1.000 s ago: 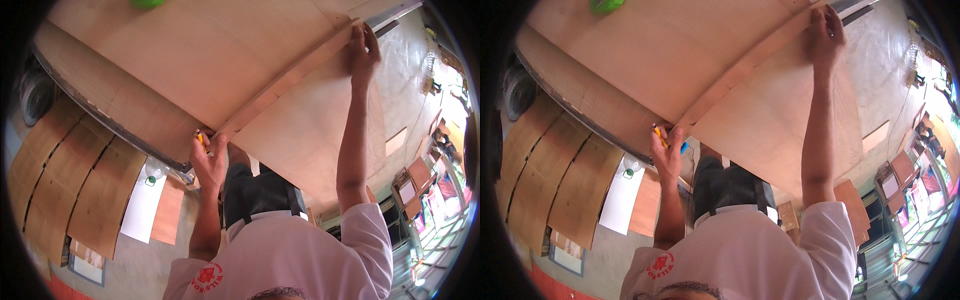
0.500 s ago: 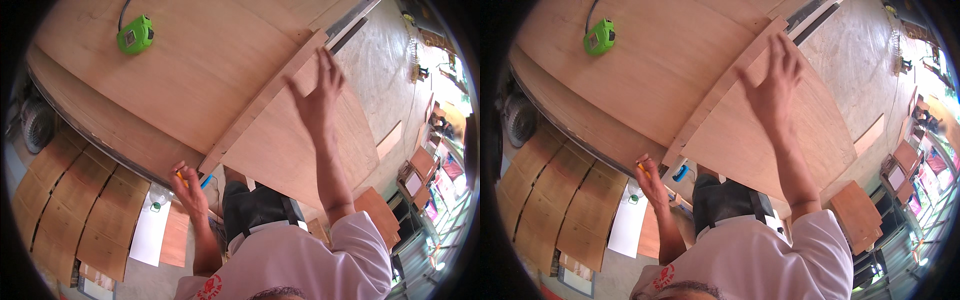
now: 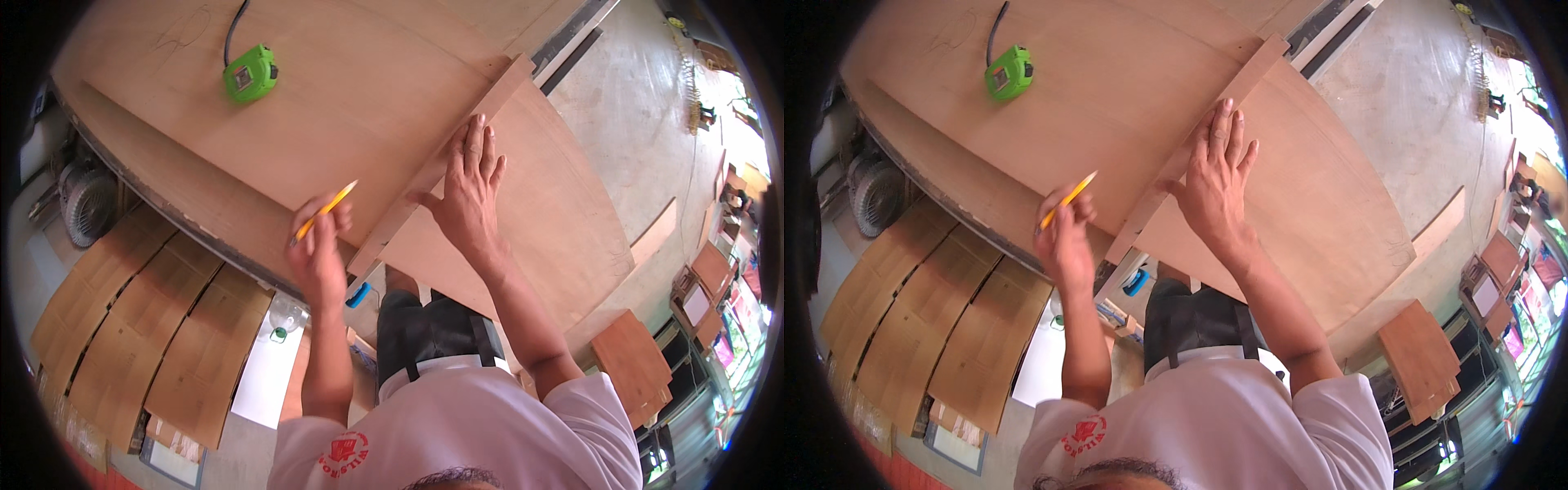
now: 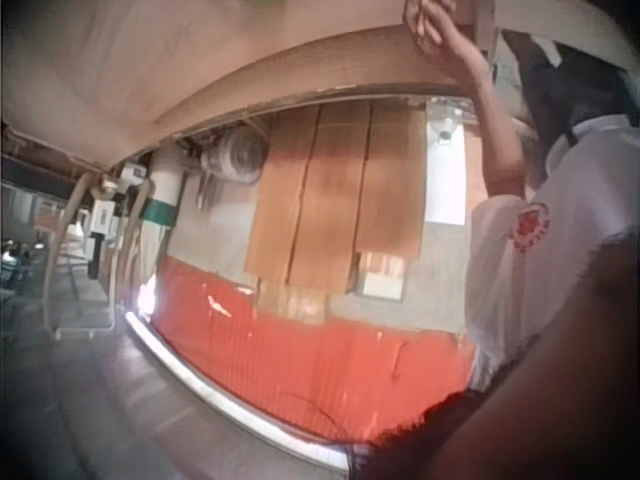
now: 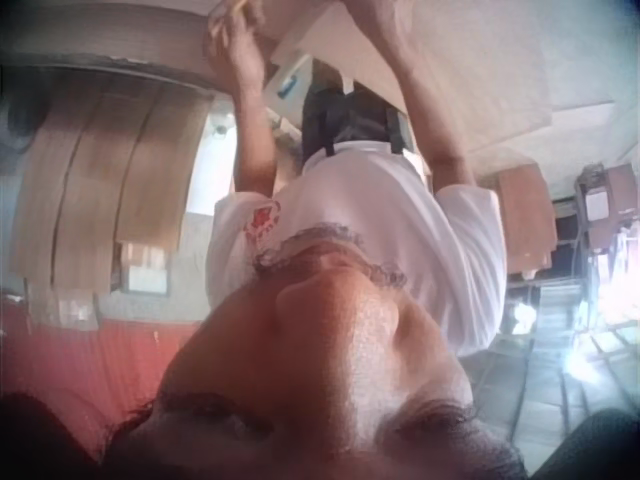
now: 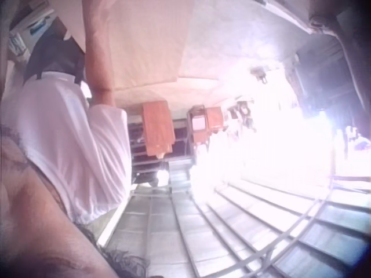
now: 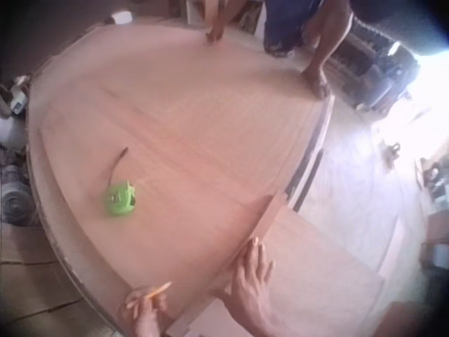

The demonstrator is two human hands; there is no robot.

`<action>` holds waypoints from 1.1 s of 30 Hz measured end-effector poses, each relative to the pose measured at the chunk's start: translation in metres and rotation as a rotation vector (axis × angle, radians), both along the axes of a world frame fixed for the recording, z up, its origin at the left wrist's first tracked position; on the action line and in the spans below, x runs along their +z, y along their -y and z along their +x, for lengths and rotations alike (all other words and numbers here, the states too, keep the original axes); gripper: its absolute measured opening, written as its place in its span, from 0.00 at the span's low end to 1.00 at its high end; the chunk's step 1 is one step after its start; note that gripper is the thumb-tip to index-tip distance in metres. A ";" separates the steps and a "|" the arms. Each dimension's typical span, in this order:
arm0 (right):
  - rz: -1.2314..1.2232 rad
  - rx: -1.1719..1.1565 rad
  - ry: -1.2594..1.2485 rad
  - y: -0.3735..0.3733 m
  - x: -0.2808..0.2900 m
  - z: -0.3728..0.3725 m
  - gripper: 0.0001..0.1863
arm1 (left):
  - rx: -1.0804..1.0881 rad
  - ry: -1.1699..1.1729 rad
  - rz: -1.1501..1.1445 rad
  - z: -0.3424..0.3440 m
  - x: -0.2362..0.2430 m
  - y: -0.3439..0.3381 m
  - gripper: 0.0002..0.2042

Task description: The person measures and marks a large sheet of plywood using a tape measure and pencil, then uses a circular saw to cut along the marked line. The person handles the plywood and tools directly while another person assists by holding the sheet.

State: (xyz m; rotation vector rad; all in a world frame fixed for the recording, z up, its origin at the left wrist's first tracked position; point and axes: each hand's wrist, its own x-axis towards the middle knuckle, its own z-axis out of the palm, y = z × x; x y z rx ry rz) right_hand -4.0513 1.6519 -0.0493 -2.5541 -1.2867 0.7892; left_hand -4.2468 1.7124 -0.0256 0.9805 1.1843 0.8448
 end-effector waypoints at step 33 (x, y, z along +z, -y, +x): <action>-0.113 -0.010 0.033 -0.008 0.003 -0.001 0.65 | -0.801 -0.381 0.788 0.229 -0.073 -0.100 0.14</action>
